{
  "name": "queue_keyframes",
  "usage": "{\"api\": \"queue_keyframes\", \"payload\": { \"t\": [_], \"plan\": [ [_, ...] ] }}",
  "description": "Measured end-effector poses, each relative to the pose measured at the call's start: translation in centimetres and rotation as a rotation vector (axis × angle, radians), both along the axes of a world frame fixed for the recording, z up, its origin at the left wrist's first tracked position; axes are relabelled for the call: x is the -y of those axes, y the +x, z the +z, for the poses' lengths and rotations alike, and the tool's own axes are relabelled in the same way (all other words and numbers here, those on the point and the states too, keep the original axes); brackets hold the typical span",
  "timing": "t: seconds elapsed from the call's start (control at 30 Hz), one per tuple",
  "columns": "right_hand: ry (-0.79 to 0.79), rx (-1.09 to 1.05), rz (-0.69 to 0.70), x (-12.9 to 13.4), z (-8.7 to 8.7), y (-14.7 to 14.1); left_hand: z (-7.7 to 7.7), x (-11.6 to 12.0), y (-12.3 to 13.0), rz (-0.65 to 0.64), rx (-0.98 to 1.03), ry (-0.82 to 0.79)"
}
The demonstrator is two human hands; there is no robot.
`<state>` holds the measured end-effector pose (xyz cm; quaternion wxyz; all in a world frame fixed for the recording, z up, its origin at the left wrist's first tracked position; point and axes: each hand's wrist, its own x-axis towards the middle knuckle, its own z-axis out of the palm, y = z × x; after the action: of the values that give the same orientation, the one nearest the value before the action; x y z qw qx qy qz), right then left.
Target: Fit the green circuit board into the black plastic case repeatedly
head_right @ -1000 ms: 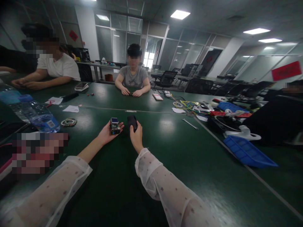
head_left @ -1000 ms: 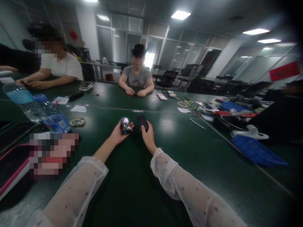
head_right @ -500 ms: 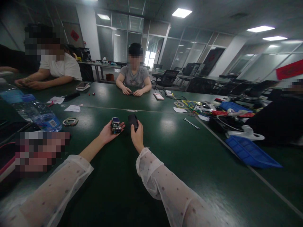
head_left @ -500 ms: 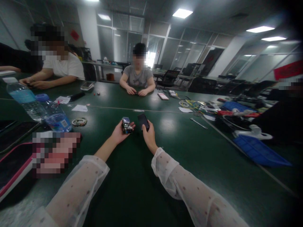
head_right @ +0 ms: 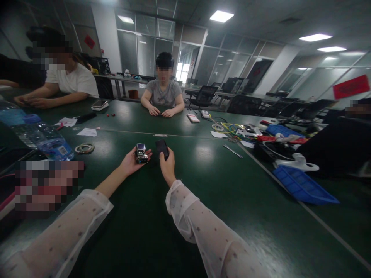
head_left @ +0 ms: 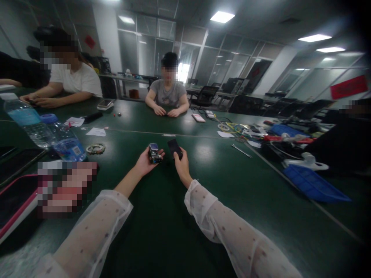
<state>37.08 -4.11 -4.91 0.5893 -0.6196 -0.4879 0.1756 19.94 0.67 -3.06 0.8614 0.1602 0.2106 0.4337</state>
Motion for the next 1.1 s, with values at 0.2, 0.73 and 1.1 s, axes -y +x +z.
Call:
{"api": "queue_keyframes", "payload": {
  "t": [0.2,0.73,1.1],
  "plan": [
    [0.019,-0.003,0.008,0.1,0.1,0.0,0.5,0.3,0.0,0.006,-0.01,-0.014],
    [0.063,-0.011,0.013,0.5,0.8,-0.5,0.2,0.1,0.0,-0.001,-0.047,0.021],
    [0.102,0.05,0.167,2.5,2.3,-3.7,1.3,0.7,0.3,0.005,-0.165,0.019]
  ]
}}
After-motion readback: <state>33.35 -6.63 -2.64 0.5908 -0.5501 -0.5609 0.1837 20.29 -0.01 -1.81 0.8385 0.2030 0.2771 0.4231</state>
